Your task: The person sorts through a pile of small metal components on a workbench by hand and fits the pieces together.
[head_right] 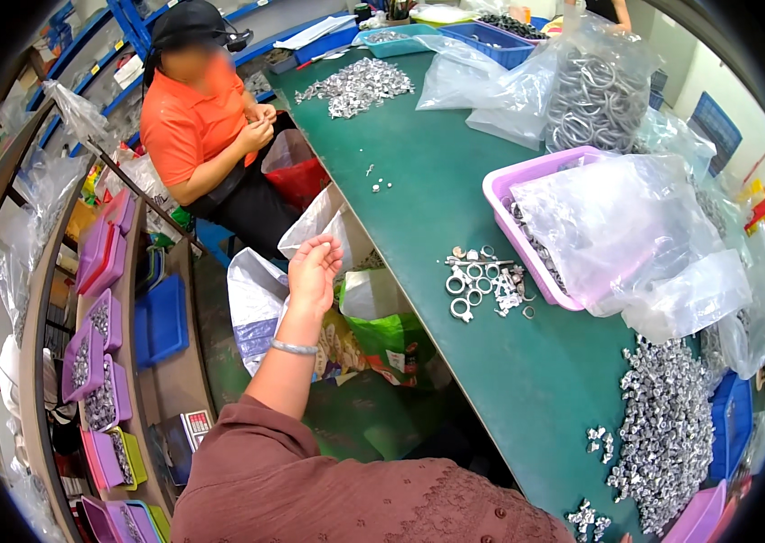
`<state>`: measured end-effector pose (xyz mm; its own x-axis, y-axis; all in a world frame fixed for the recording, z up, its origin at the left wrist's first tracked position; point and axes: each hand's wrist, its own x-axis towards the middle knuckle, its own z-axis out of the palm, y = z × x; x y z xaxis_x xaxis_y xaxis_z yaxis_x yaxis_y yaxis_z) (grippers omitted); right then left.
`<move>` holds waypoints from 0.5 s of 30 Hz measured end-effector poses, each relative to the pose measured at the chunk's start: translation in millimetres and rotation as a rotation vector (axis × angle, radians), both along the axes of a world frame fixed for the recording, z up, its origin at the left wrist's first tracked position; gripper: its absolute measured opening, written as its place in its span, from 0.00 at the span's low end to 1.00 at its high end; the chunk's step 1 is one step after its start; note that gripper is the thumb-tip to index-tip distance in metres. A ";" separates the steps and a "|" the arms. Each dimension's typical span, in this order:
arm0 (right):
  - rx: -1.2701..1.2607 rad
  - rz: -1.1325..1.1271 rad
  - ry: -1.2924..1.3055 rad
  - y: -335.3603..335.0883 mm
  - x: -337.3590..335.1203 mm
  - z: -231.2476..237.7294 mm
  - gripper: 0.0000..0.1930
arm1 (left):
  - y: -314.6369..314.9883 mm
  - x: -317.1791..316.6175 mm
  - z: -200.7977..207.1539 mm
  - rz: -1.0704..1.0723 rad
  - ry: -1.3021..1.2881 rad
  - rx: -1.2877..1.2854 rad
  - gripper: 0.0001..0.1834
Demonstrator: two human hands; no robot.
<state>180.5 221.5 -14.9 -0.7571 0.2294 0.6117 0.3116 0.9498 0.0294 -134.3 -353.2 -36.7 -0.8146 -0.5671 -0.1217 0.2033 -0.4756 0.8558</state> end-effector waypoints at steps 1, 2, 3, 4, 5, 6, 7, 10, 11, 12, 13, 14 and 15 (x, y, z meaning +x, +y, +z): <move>0.001 0.027 -0.011 1.5 -6.4 0.4 0.25 | -6.9 10.1 -3.5 0.029 -0.014 0.005 0.08; 0.001 0.048 -0.020 2.8 -11.3 0.7 0.25 | -12.0 18.4 -6.4 0.050 -0.023 0.006 0.08; 0.002 0.063 -0.027 3.8 -15.2 1.1 0.25 | -15.5 25.1 -8.7 0.065 -0.043 0.009 0.08; 0.004 0.076 -0.033 4.4 -18.4 1.4 0.25 | -18.0 30.4 -10.9 0.076 -0.061 0.011 0.08; 0.001 0.081 -0.031 5.7 -19.1 0.2 0.25 | -18.5 34.1 -12.3 0.081 -0.060 0.009 0.08; 0.001 0.090 -0.031 5.8 -20.9 -0.7 0.25 | -19.3 37.6 -13.6 0.088 -0.053 0.015 0.08; 0.002 0.083 -0.028 6.0 -18.0 -1.0 0.25 | -18.1 36.4 -15.4 0.081 -0.044 0.021 0.08; 0.000 0.064 -0.023 5.1 -13.3 -2.0 0.25 | -16.9 34.4 -17.9 0.046 -0.020 0.040 0.10; 0.003 0.059 -0.023 5.0 -11.3 -1.6 0.25 | -17.0 31.4 -16.3 0.038 -0.018 0.039 0.10; 0.001 0.052 -0.019 3.0 -11.3 -2.8 0.25 | -18.5 26.5 -13.9 0.036 0.065 0.219 0.11; 0.000 0.056 -0.018 4.2 -10.1 -1.9 0.25 | -22.8 24.3 -10.2 0.041 0.148 0.398 0.13; -0.002 0.059 -0.016 3.1 -11.1 -3.7 0.25 | -29.5 19.2 -4.9 0.058 0.234 0.484 0.21; -0.002 0.062 -0.016 2.7 -11.1 -3.9 0.25 | -35.1 13.9 5.9 0.059 0.237 0.482 0.21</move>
